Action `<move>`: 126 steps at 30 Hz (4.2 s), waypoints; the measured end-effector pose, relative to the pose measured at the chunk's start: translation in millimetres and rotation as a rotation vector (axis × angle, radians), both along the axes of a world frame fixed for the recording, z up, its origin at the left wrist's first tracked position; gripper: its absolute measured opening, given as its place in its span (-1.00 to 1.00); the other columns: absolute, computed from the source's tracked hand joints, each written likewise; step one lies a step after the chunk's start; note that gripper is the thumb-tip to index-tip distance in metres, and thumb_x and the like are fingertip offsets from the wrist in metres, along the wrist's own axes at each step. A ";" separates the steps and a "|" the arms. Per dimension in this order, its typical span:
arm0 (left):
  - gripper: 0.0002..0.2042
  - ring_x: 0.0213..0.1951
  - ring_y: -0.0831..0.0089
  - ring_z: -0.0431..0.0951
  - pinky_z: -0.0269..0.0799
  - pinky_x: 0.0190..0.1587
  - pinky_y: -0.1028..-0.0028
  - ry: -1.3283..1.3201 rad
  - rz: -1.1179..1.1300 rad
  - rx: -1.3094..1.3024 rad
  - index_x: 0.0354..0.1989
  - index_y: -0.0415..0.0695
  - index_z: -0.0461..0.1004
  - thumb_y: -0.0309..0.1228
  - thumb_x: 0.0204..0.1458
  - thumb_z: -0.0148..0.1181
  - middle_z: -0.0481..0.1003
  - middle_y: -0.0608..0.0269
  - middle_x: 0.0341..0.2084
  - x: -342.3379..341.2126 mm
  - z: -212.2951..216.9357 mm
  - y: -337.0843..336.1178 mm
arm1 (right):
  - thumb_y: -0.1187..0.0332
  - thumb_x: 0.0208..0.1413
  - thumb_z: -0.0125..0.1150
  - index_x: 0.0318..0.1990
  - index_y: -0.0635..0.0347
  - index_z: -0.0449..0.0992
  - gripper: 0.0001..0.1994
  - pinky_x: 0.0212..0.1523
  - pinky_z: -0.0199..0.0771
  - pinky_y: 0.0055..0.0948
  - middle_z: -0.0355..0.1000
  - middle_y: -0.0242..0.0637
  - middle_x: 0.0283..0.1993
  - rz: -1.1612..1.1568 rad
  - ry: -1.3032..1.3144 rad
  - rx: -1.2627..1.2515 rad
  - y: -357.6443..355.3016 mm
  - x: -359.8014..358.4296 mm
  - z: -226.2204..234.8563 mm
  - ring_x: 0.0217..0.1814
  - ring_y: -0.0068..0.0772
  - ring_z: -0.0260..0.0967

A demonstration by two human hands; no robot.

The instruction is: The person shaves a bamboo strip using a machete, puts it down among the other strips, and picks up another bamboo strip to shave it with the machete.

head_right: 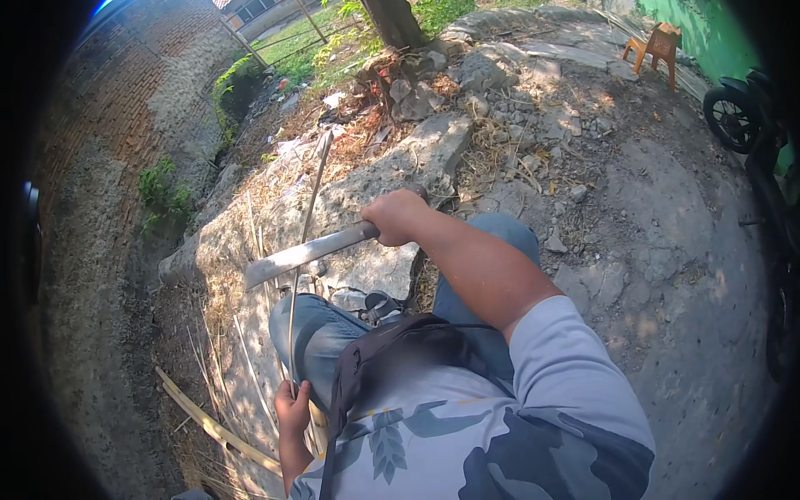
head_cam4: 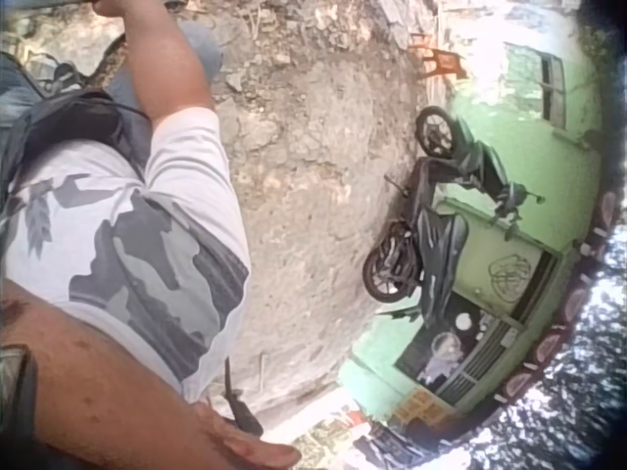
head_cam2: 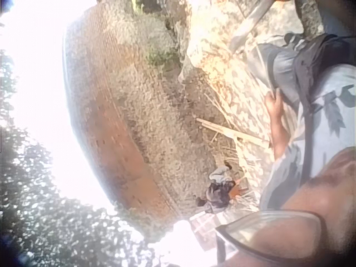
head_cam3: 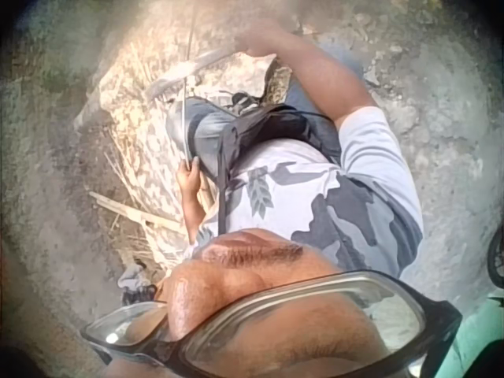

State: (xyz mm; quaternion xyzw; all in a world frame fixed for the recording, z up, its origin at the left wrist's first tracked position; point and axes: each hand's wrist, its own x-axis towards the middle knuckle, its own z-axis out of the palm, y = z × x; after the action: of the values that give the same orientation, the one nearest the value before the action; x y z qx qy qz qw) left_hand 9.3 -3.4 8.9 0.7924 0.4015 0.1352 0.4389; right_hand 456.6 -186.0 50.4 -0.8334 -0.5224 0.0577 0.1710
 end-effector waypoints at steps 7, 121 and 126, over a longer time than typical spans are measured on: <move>-0.67 -0.52 0.57 0.33 0.31 -0.45 0.43 0.039 -0.035 0.109 -0.45 -0.23 0.41 -0.26 0.21 0.34 0.40 0.33 -0.64 -20.4 -8.7 7.0 | 0.29 -0.11 0.30 -0.27 -0.07 0.60 -0.81 -0.20 0.57 -0.04 0.59 -0.26 -0.35 0.054 -0.050 -0.007 4.2 -4.6 -3.9 -0.22 -0.05 0.59; -0.63 -0.57 0.42 0.40 0.35 -0.45 0.32 0.076 -0.126 0.244 -0.32 -0.27 0.50 -0.13 0.27 0.23 0.44 0.14 -0.65 24.4 39.6 -21.7 | 0.25 -0.10 0.35 -0.23 0.02 0.58 -0.76 -0.12 0.57 -0.05 0.60 -0.21 -0.30 -0.056 0.025 0.011 6.0 0.0 12.2 -0.17 -0.03 0.60; -0.60 -0.55 0.52 0.32 0.28 -0.47 0.34 0.096 -0.125 0.250 -0.38 -0.27 0.46 -0.12 0.28 0.22 0.39 0.21 -0.67 28.3 49.5 -26.6 | 0.19 -0.01 0.34 -0.26 0.05 0.57 -0.79 -0.17 0.55 -0.01 0.59 -0.11 -0.32 -0.239 0.107 0.224 -2.4 29.0 -17.3 -0.22 0.09 0.56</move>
State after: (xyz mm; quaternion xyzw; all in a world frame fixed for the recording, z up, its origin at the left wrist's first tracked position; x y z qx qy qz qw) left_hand 37.6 -30.0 58.4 0.8698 0.3522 0.1184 0.3247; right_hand 485.6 -188.5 33.1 -0.8611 -0.4129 0.0227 0.2958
